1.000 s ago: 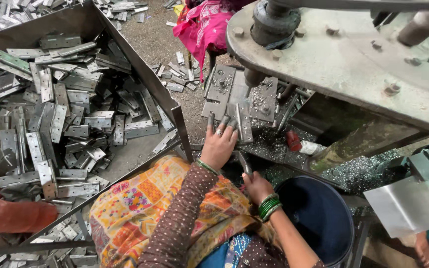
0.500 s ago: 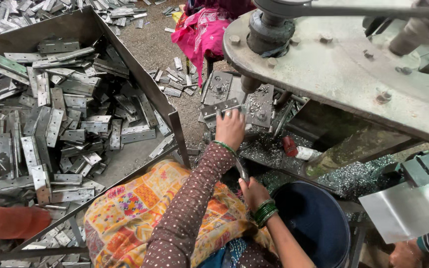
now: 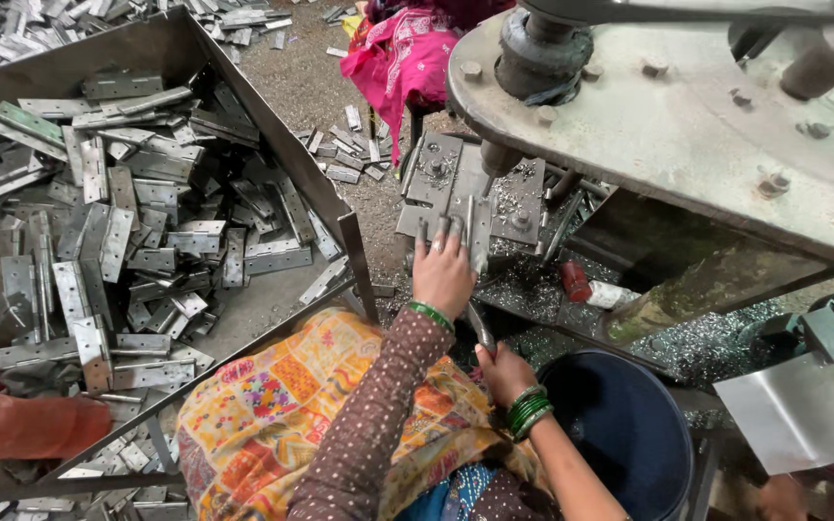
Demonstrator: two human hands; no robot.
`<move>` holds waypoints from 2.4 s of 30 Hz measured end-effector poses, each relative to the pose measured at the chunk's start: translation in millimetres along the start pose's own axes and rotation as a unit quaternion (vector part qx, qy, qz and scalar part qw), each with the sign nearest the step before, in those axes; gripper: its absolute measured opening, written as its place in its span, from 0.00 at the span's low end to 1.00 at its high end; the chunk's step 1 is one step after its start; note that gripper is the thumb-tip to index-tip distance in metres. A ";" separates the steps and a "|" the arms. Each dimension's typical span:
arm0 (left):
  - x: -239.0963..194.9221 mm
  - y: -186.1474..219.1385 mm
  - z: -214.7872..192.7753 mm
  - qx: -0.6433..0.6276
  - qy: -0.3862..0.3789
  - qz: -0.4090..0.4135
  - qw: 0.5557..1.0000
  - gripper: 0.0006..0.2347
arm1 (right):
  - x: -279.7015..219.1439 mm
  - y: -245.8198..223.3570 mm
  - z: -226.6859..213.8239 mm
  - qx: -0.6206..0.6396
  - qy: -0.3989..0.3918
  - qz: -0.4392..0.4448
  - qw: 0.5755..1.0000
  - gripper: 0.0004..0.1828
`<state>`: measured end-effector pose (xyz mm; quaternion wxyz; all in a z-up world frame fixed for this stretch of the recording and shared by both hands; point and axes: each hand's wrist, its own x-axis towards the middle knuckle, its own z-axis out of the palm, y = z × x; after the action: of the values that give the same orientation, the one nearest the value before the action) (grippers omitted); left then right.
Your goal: The person picks metal hinge parts from a container by hand, places them into a machine fixture, and operates a lever to drill them.
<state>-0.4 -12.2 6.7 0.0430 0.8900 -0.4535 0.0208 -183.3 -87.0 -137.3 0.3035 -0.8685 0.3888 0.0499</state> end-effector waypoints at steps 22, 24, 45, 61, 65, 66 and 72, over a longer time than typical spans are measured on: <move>24.9 -8.9 27.6 0.031 0.101 -0.016 0.994 0.16 | -1.0 19.6 22.6 0.032 0.010 0.013 0.999 0.27; 38.0 -4.0 36.9 0.066 0.084 -0.009 0.994 0.17 | -3.0 17.2 6.6 0.075 -0.024 0.021 0.997 0.27; 48.8 -0.1 21.0 0.020 0.007 -0.027 0.999 0.11 | -6.9 12.6 7.4 0.013 -0.035 0.046 0.998 0.25; 59.1 -14.1 16.3 -0.023 0.105 -0.022 0.994 0.16 | 1.9 18.4 29.2 0.000 0.028 -0.003 1.000 0.30; 78.2 -19.8 18.6 -0.050 -0.021 -0.033 0.998 0.13 | -9.0 8.7 -3.1 0.033 -0.012 -0.020 0.999 0.28; 81.8 -18.6 16.8 -0.053 -0.017 -0.033 0.998 0.13 | -6.3 9.8 2.2 0.029 -0.009 -0.021 0.999 0.28; 91.0 -21.1 34.4 0.008 0.122 -0.029 0.992 0.12 | 18.9 49.6 96.7 0.013 0.093 -0.047 0.995 0.26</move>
<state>70.1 -76.4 -21.9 0.0911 0.8941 -0.4184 0.1315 -190.7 -69.9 -246.0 0.2797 -0.8825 0.3747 -0.0501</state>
